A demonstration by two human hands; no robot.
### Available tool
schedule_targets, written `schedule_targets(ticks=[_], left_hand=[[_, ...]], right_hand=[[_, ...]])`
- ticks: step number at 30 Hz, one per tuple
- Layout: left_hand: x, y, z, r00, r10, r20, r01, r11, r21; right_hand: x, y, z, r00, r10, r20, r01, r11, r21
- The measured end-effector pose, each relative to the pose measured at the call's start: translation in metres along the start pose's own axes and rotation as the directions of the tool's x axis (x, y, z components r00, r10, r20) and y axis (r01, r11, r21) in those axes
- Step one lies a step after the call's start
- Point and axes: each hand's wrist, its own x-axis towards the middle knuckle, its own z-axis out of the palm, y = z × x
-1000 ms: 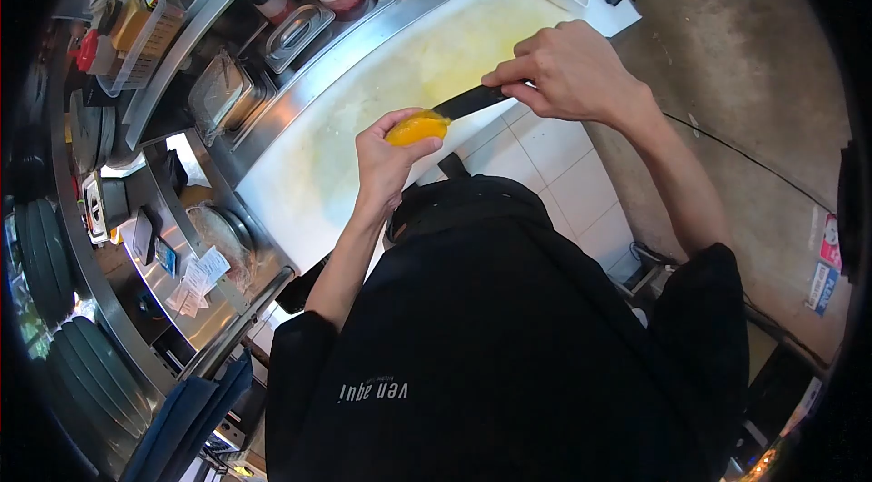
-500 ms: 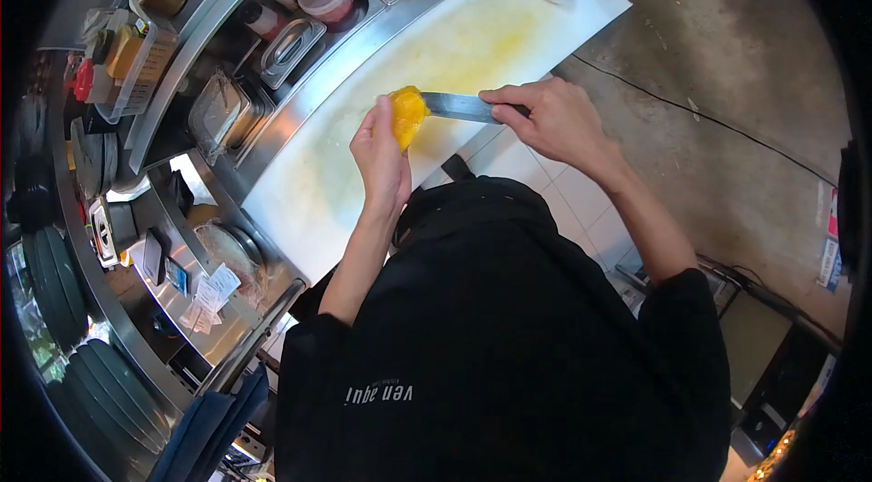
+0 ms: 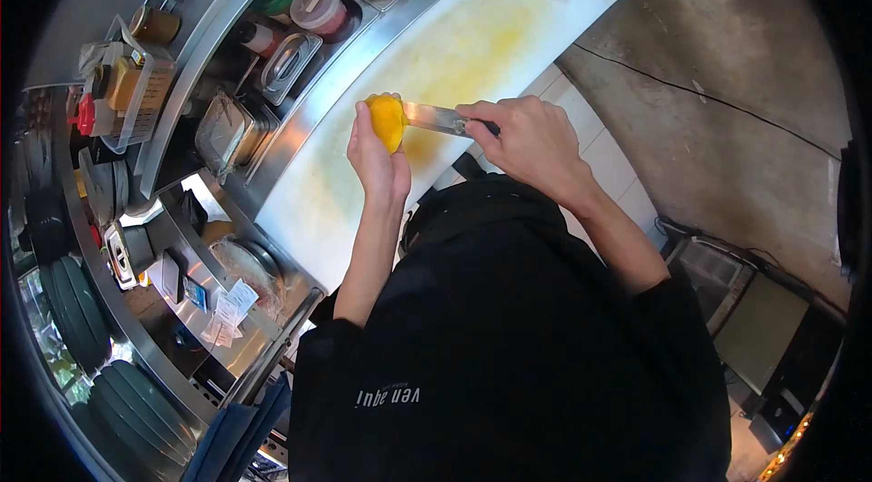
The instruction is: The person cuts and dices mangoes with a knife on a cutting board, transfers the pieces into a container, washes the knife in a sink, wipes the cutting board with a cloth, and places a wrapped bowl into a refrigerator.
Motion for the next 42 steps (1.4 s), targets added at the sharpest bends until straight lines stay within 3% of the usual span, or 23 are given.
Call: schedule_targets(ticks=[1, 5, 8, 10, 11, 13, 17, 19, 27, 37, 40, 42], left_hand=[[0.000, 0.001, 0.001, 0.999, -0.020, -0.026, 0.018, 0.998, -0.060], [-0.002, -0.005, 0.004, 0.998, 0.056, -0.024, -0.057, 0.998, -0.023], [-0.005, 0.002, 0.006, 0.996, 0.020, -0.091, -0.018, 1.000, 0.025], [0.001, 0.008, -0.011, 0.981, -0.188, -0.042, 0.191, 0.973, 0.126], [0.003, 0.012, -0.018, 0.982, -0.186, -0.042, 0.190, 0.973, 0.128], [0.007, 0.022, -0.028, 0.936, -0.326, 0.134, 0.306, 0.940, 0.147], [0.004, 0.035, -0.031, 0.936, -0.326, 0.129, 0.291, 0.927, 0.237], [0.003, 0.037, -0.030, 0.963, -0.250, 0.105, 0.210, 0.933, 0.294], [0.003, 0.023, -0.028, 0.979, -0.200, 0.043, 0.199, 0.980, 0.024], [0.018, 0.022, -0.047, 0.961, -0.260, 0.100, 0.274, 0.942, -0.191], [0.021, 0.017, -0.047, 0.970, -0.206, 0.128, 0.227, 0.959, -0.171], [0.022, 0.019, -0.041, 0.946, -0.284, 0.157, 0.305, 0.943, -0.131]], right_hand=[[0.000, 0.000, 0.002, 0.999, 0.033, -0.001, -0.033, 0.999, 0.040], [0.000, -0.003, 0.008, 0.994, 0.110, -0.020, -0.105, 0.984, 0.145], [0.000, 0.008, 0.016, 0.995, 0.021, -0.102, -0.011, 0.995, 0.096], [0.005, 0.017, 0.014, 0.997, 0.041, -0.069, -0.034, 0.994, 0.101], [0.008, 0.023, 0.013, 0.998, 0.062, -0.033, -0.059, 0.993, 0.102], [0.016, 0.035, 0.014, 0.997, 0.069, 0.024, -0.071, 0.993, 0.097], [0.030, 0.050, 0.023, 0.995, 0.001, 0.097, -0.016, 0.987, 0.161], [0.035, 0.048, 0.024, 0.994, -0.041, 0.100, 0.022, 0.984, 0.177], [0.041, 0.036, 0.027, 0.984, -0.143, 0.102, 0.128, 0.981, 0.143], [0.048, 0.025, 0.017, 0.969, -0.102, 0.226, 0.076, 0.990, 0.121], [0.051, 0.027, 0.019, 0.969, -0.069, 0.236, 0.047, 0.994, 0.095], [0.050, 0.031, 0.029, 0.974, -0.058, 0.220, 0.039, 0.995, 0.088]])
